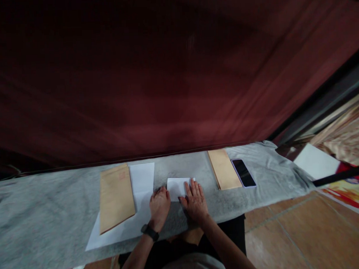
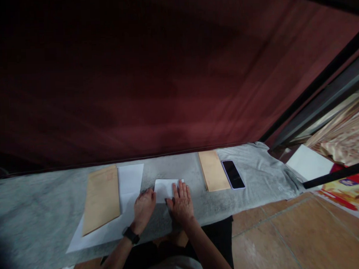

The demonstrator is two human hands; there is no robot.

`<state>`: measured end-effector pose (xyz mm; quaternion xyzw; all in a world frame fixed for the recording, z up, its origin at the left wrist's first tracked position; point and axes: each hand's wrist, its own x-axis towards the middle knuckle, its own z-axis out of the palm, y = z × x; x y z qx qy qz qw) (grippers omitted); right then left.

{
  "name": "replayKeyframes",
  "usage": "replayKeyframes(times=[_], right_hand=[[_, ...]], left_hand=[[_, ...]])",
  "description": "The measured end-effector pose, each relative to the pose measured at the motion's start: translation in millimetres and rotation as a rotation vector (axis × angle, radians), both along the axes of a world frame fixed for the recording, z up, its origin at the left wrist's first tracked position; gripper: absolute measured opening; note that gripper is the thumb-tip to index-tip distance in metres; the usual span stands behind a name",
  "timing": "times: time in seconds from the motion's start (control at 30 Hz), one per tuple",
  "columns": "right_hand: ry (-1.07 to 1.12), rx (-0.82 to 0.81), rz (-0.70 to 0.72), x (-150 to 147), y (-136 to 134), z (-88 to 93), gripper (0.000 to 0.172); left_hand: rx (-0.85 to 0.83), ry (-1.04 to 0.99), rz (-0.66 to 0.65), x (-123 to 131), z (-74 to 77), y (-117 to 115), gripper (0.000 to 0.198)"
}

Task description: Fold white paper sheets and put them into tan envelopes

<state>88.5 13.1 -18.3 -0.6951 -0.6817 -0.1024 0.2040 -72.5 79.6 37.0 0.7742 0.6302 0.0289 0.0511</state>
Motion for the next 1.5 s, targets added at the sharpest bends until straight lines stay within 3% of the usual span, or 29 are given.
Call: replayKeyframes(times=[0.1, 0.2, 0.3, 0.4, 0.53, 0.93, 1.07, 1.27, 1.5], right_hand=[[0.000, -0.021, -0.008, -0.1, 0.0, 0.4, 0.065], [0.002, -0.028, -0.004, 0.3, -0.1, -0.4, 0.064], [-0.010, -0.016, 0.008, 0.7, -0.9, -1.8, 0.061], [-0.026, -0.002, 0.004, 0.3, -1.8, -2.1, 0.058], [-0.037, 0.016, 0.018, -0.5, -1.7, 0.0, 0.055], [0.002, 0.056, 0.004, -0.6, -0.8, -2.1, 0.055], [0.013, -0.003, -0.011, 0.9, 0.4, -2.6, 0.055], [0.012, -0.068, -0.009, 3.3, 1.7, -4.9, 0.057], [0.043, -0.067, -0.059, 9.0, 2.5, -5.9, 0.051]], left_hand=[[0.075, -0.002, -0.015, 4.1, 0.9, -2.2, 0.037], [0.135, -0.069, -0.131, 18.7, -3.2, -4.4, 0.039], [0.135, -0.161, -0.326, 38.0, -16.4, -7.0, 0.042], [0.131, -0.195, -0.412, 47.8, -31.4, -8.7, 0.050], [0.147, -0.149, -0.365, 39.9, -40.1, -4.9, 0.056], [0.201, -0.077, -0.231, 26.9, -43.0, 2.8, 0.059], [0.215, -0.102, -0.244, 29.5, -42.6, 0.6, 0.058], [0.180, -0.178, -0.490, 35.2, -45.6, -3.3, 0.054], [0.167, -0.123, -0.338, 27.4, -43.6, 2.5, 0.058]])
